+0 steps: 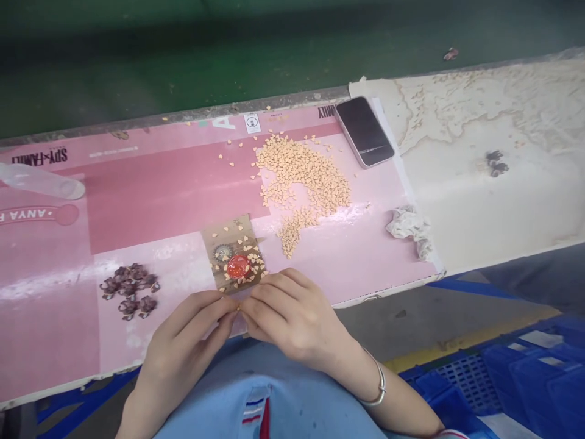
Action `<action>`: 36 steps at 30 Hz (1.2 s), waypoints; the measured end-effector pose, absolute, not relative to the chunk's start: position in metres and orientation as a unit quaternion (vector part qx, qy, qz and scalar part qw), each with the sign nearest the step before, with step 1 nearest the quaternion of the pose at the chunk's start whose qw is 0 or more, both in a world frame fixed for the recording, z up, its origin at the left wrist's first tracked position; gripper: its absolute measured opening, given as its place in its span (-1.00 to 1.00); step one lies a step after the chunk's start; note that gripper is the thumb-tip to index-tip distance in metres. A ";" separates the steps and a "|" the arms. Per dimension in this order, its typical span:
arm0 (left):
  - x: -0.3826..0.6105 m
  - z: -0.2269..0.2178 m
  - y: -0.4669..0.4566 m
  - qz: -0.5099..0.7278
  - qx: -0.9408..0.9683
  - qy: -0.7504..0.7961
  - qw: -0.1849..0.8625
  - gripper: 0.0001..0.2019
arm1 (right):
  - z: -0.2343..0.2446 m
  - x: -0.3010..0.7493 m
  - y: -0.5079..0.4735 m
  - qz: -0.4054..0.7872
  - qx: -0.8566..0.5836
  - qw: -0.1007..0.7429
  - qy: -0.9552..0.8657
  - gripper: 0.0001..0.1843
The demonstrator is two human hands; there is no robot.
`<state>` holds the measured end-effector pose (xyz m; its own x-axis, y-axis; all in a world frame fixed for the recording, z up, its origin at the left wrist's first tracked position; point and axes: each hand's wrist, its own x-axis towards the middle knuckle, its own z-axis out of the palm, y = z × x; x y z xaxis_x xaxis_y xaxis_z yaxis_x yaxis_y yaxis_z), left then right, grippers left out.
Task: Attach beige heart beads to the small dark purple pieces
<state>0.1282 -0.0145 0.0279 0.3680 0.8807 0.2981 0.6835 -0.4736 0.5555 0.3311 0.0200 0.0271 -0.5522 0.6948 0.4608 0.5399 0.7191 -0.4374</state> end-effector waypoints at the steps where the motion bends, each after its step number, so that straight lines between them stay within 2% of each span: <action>1: 0.128 0.028 -0.015 0.287 0.809 0.484 0.170 -0.86 | 0.027 0.331 0.021 0.120 -0.353 0.316 -0.872 -0.85; 7: 0.126 0.025 -0.015 0.306 0.794 0.492 0.183 -0.86 | 0.023 0.324 0.021 0.148 -0.348 0.355 -0.855 -0.88; 12: 0.124 0.024 -0.011 0.322 0.770 0.515 0.195 -0.84 | 0.012 0.332 0.028 0.181 -0.374 0.395 -0.819 -0.82; 16: 0.115 0.024 -0.011 0.338 0.751 0.537 0.184 -0.80 | -0.007 0.347 0.042 0.103 -0.438 0.324 -0.832 -0.82; 19: 0.104 0.023 -0.013 0.341 0.733 0.562 0.175 -0.80 | -0.020 0.352 0.048 0.089 -0.446 0.281 -0.845 -0.82; 25: 0.093 0.019 -0.017 0.345 0.696 0.607 0.167 -0.76 | -0.028 0.347 0.048 0.092 -0.452 0.266 -0.847 -0.79; 32: 0.092 0.025 -0.020 0.348 0.666 0.626 0.210 -0.73 | -0.030 0.345 0.047 0.086 -0.461 0.265 -0.842 -0.78; 36: 0.095 0.024 -0.024 0.380 0.585 0.667 0.262 -0.72 | -0.030 0.345 0.047 0.087 -0.465 0.272 -0.838 -0.79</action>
<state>0.0954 -0.0241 0.0245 -0.1782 0.9795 0.0944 0.5808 0.0273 0.8136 0.3449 0.0469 -0.0301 -0.4196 0.8271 0.3740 0.7323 0.5519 -0.3989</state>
